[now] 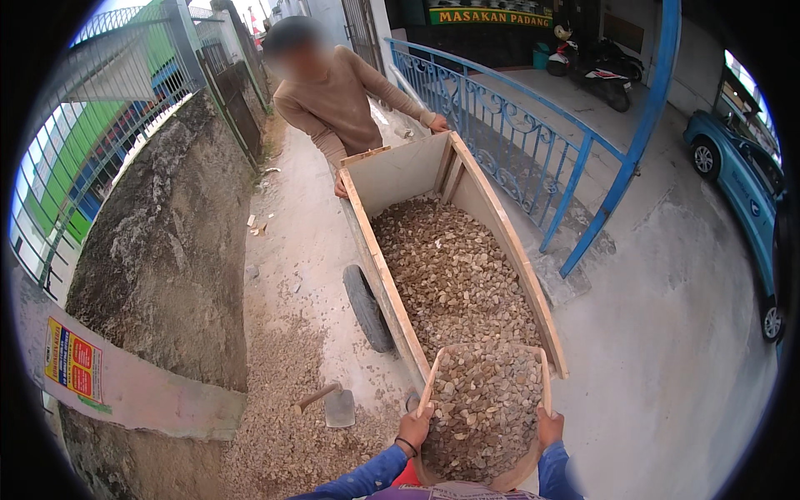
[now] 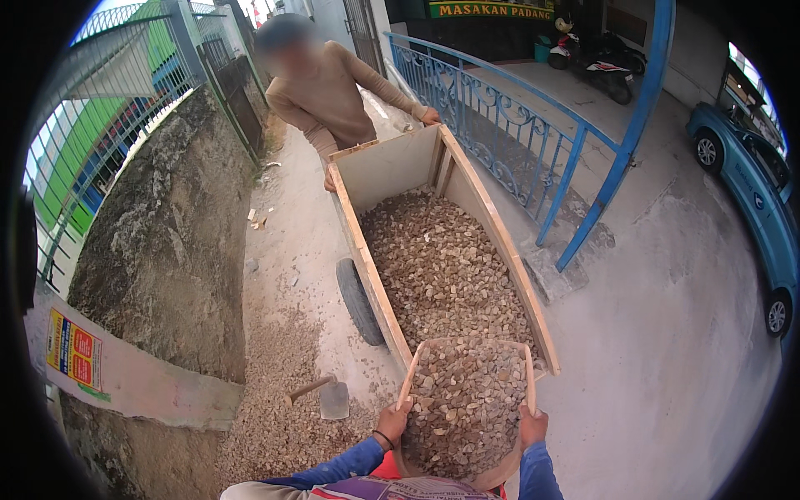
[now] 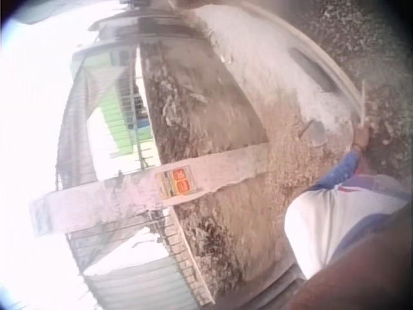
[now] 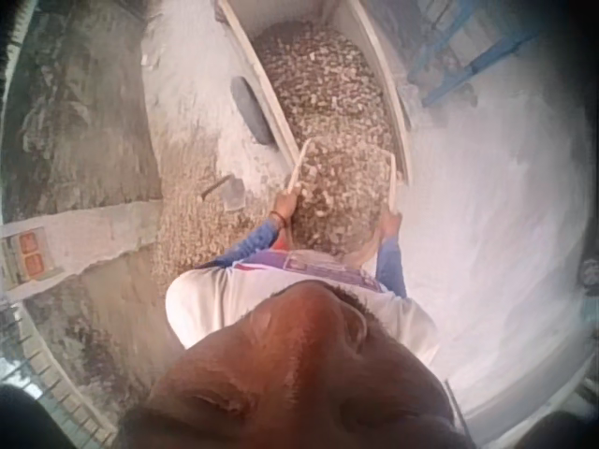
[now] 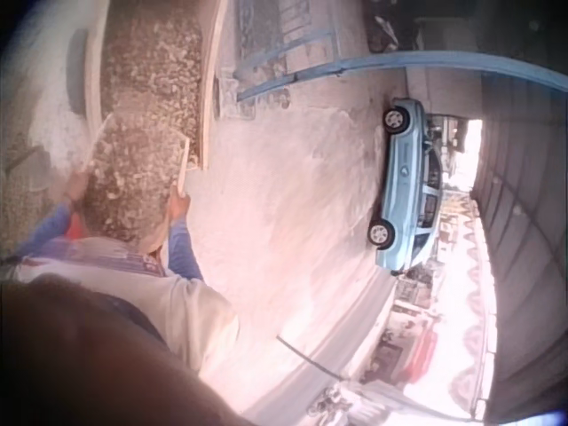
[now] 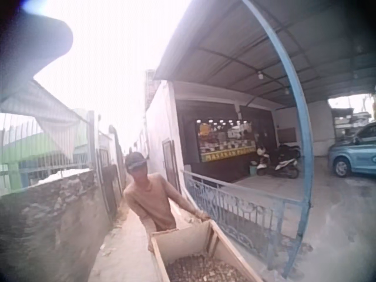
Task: The person uses a hoe to rake gravel into a plastic scoop, then lifts the scoop to pour the gravel into a wooden cart.
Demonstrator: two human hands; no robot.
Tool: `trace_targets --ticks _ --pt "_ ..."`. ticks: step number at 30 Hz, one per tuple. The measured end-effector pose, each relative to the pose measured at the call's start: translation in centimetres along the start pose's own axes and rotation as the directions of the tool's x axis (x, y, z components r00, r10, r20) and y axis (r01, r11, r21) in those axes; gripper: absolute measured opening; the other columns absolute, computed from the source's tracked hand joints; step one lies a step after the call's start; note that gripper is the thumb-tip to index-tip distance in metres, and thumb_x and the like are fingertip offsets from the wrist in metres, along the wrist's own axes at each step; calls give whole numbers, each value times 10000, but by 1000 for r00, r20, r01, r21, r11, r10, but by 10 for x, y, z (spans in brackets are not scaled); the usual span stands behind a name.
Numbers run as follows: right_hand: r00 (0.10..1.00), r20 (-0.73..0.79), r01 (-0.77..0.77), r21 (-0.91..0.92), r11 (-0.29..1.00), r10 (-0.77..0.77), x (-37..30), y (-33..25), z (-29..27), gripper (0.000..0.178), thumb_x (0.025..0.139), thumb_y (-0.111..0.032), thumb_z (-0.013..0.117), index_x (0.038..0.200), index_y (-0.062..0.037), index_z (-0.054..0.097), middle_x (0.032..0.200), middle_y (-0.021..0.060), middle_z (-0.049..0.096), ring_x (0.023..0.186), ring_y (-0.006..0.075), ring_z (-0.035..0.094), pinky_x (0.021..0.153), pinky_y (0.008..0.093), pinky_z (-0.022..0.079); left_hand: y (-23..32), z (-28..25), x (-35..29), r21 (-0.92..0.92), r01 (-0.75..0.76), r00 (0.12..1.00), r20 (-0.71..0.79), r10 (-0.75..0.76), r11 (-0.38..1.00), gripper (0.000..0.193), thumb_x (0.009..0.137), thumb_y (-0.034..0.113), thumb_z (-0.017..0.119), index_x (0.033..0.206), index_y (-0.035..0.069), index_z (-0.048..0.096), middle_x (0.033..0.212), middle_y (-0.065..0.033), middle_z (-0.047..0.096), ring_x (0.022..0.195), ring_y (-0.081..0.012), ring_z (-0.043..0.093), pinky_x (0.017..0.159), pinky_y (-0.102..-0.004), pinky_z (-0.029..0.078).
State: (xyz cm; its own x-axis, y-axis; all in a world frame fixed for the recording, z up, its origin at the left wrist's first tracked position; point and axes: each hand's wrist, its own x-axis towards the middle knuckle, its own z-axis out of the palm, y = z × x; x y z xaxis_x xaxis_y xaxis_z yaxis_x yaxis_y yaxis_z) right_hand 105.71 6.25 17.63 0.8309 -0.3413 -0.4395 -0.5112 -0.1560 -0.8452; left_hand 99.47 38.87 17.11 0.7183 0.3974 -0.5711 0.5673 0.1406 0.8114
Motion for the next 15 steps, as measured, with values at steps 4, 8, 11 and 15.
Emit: trace_targets --ticks 4,8,11,15 --pt "999 -24 -42 -19 999 42 42 -72 45 228 891 -245 657 800 -36 644 636 -36 518 516 72 414 472 282 335 73 -9 78 41 107 990 90 -111 993 503 939 492 587 708 47 633 606 22 497 592 -92 450 543 -299 388" --pt "966 169 -196 -22 980 197 107 -182 93 188 944 -217 548 895 -35 539 661 22 509 457 134 428 425 310 398 136 -24 168 -196 293 944 212 -251 936 339 963 389 508 892 66 584 681 -35 575 583 -174 550 499 -337 442" --pt "937 304 -115 -195 974 171 166 -277 137 142 973 -152 433 1029 -22 442 689 74 506 452 163 460 393 358 436 200 -37 238 -355 364 910 333 -248 861 265 983 296 445 1065 53 513 775 -86 611 605 -225 595 516 -373 503" --pt "898 402 44 -485 874 178 261 -394 189 355 956 -95 467 1286 -12 366 860 147 569 485 186 532 411 344 502 272 -51 317 -439 489 828 506 -243 753 208 1020 166 378 1138 24 473 888 -130 606 688 -230 609 605 -380 572"
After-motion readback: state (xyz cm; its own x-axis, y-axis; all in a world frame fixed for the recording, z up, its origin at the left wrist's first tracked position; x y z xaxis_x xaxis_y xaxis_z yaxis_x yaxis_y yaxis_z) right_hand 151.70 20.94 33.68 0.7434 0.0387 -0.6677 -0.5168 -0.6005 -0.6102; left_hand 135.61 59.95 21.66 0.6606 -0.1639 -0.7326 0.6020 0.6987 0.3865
